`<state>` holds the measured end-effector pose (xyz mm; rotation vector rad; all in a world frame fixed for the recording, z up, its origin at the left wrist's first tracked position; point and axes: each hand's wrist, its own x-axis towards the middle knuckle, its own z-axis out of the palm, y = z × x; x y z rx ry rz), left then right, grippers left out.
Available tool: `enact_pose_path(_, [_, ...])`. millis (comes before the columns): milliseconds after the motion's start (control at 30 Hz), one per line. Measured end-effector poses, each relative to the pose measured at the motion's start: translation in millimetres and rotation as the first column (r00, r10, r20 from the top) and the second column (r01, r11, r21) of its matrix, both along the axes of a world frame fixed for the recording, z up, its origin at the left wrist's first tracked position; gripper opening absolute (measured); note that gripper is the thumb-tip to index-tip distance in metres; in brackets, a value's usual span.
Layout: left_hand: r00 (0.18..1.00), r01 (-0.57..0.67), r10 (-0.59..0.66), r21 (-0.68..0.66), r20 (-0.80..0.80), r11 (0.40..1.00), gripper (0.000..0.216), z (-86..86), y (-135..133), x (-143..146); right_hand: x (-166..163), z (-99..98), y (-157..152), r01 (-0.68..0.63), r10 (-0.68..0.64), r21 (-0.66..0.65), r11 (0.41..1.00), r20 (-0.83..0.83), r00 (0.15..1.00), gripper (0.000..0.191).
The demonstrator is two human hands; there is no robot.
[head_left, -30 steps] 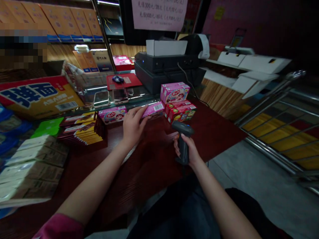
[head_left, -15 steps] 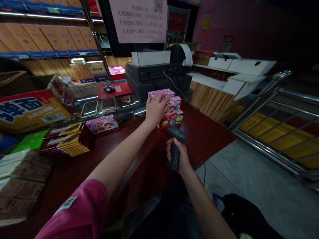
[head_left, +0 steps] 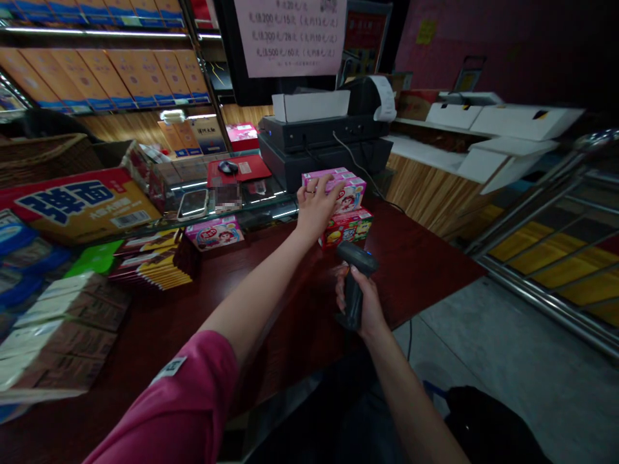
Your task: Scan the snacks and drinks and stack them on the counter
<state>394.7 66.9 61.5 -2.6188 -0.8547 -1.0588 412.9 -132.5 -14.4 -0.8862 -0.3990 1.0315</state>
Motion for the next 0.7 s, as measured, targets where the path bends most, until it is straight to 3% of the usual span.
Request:
enact_pose_path(133, [0.999, -0.012, 0.014, -0.037, 0.052, 0.999, 0.059, -1.8, 3, 3, 1, -0.4, 0, -0.019, 0.019, -0.018, 1.000, 0.031, 0.999, 0.036])
enact_pose_path(233, [0.991, -0.011, 0.019, -0.059, 0.132, 0.998, 0.065, -2.1, -2, -18, 0, -0.8, 0, -0.035, 0.035, -0.001, 0.999, 0.034, 0.999, 0.035])
enact_pose_path(300, [0.981, -0.011, 0.026, -0.076, 0.194, 0.997, 0.065, -7.8, -5, -50, 0, -0.7, 0, -0.038, 0.038, -0.002, 0.999, 0.039, 0.998, 0.036])
enact_pose_path(400, [0.974, -0.024, 0.047, -0.105, 0.220, 0.994, 0.059, -29.2, -5, -121, 1, 0.9, -1, -0.052, 0.054, -0.032, 0.998, 0.054, 0.997, 0.039])
enact_pose_path(567, [0.975, -0.184, 0.200, -0.146, 0.097, 0.972, 0.057, -75.3, 11, -241, -7, 8.4, 4, -0.205, 0.216, -0.109, 0.973, 0.100, 0.971, 0.039])
enact_pose_path(700, [0.938, -0.312, 0.334, -0.195, 0.091, 0.930, 0.067, -88.6, 26, -273, -32, 14.6, 24, -0.344, 0.358, -0.130, 0.930, 0.111, 0.927, 0.034])
